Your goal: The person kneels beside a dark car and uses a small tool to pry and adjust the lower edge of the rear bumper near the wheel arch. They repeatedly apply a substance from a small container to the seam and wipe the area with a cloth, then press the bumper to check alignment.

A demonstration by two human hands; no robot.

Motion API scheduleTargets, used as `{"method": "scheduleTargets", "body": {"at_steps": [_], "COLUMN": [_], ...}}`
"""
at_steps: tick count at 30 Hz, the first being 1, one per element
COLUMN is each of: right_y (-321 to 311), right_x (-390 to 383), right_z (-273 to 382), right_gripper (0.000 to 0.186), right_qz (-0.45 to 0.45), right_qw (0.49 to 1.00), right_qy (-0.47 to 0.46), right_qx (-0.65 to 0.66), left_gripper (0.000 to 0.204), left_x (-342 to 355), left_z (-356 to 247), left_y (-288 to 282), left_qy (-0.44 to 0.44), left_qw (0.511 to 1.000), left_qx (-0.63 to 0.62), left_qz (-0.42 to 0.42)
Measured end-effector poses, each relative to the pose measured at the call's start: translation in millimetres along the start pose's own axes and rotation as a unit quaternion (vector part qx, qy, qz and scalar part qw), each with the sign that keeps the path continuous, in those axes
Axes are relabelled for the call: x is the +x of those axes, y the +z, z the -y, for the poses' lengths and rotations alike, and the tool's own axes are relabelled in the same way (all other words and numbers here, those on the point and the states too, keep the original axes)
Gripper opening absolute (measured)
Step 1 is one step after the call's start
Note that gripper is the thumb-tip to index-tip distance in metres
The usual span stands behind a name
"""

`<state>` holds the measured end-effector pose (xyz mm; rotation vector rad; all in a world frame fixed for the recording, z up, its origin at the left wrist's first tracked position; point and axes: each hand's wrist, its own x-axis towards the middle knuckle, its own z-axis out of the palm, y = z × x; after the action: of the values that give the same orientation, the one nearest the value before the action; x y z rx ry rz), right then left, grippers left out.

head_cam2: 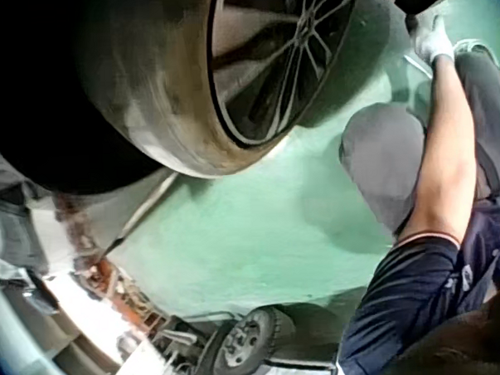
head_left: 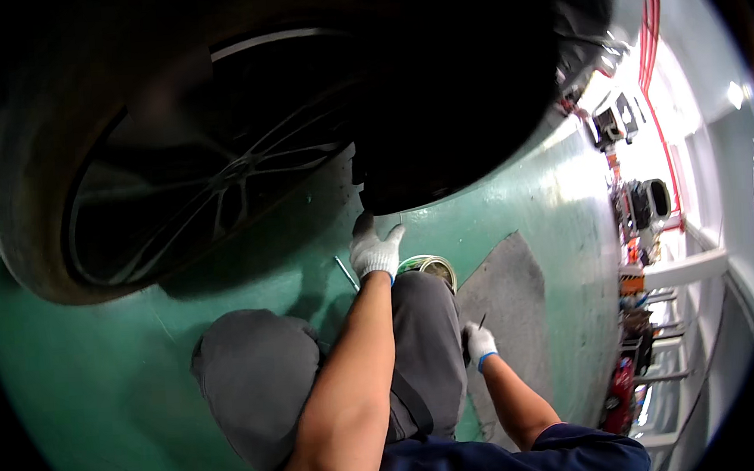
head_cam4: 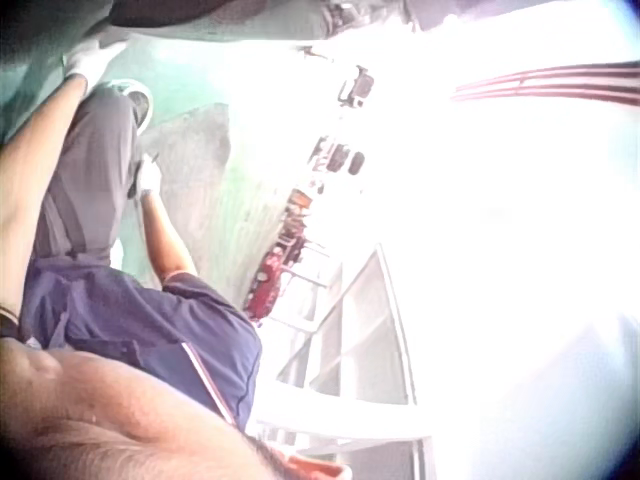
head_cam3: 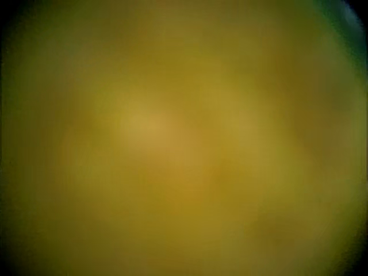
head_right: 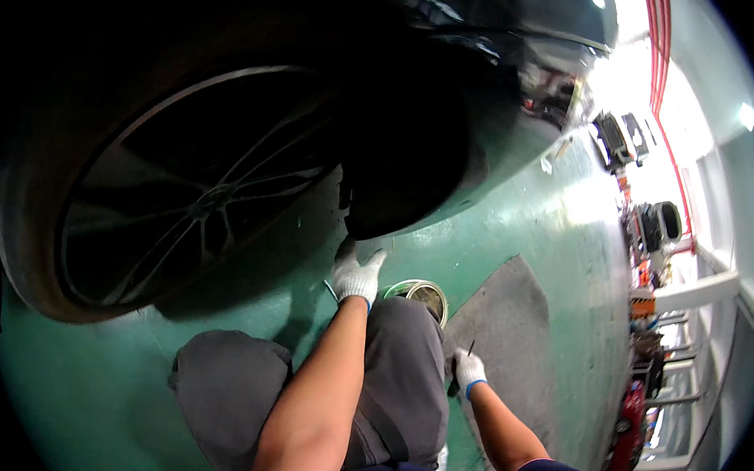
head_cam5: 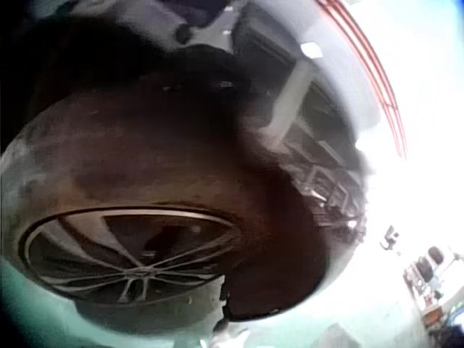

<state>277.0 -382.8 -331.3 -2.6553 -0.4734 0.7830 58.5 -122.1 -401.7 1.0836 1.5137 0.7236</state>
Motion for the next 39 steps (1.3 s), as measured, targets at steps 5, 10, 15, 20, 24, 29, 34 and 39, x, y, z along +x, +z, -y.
{"method": "scheduleTargets", "body": {"at_steps": [5, 10, 15, 20, 24, 29, 34, 39], "right_y": [76, 121, 121, 113, 99, 71, 55, 43], "right_x": [9, 11, 13, 26, 40, 60, 60, 85], "right_z": [-101, -121, -118, -115, -100, -55, 3, 7], "right_gripper": [0.03, 0.03, 0.031, 0.032, 0.032, 0.031, 0.024, 0.025], "right_qz": [0.149, 0.218, 0.227, 0.214, 0.151, -0.098, -0.189, -0.168], "right_qw": [0.946, 0.945, 0.951, 0.961, 0.981, 0.982, 0.94, 0.934], "right_qy": [-0.101, -0.067, -0.062, -0.067, -0.084, -0.148, -0.276, -0.313], "right_qx": [-0.27, -0.233, -0.199, -0.164, -0.093, 0.071, 0.067, 0.042], "left_gripper": [0.08, 0.071, 0.06, 0.059, 0.062, 0.081, 0.082, 0.08], "left_x": [11, 19, 23, -1, 5, -8, 8, -18], "left_z": [-8, -2, 2, -23, -14, -23, 16, 15], "left_y": [-4, 2, 14, 8, 13, 16, 9, 5], "left_qy": [0.031, 0.062, 0.109, 0.117, 0.11, 0.043, 0.038, -0.005], "left_qw": [0.999, 0.996, 0.992, 0.989, 0.989, 0.999, 0.998, 0.992], "left_qx": [-0.019, -0.053, -0.061, -0.076, -0.089, -0.005, -0.044, -0.118], "left_qz": [-0.03, -0.022, -0.031, -0.058, -0.045, -0.011, -0.009, 0.041]}}
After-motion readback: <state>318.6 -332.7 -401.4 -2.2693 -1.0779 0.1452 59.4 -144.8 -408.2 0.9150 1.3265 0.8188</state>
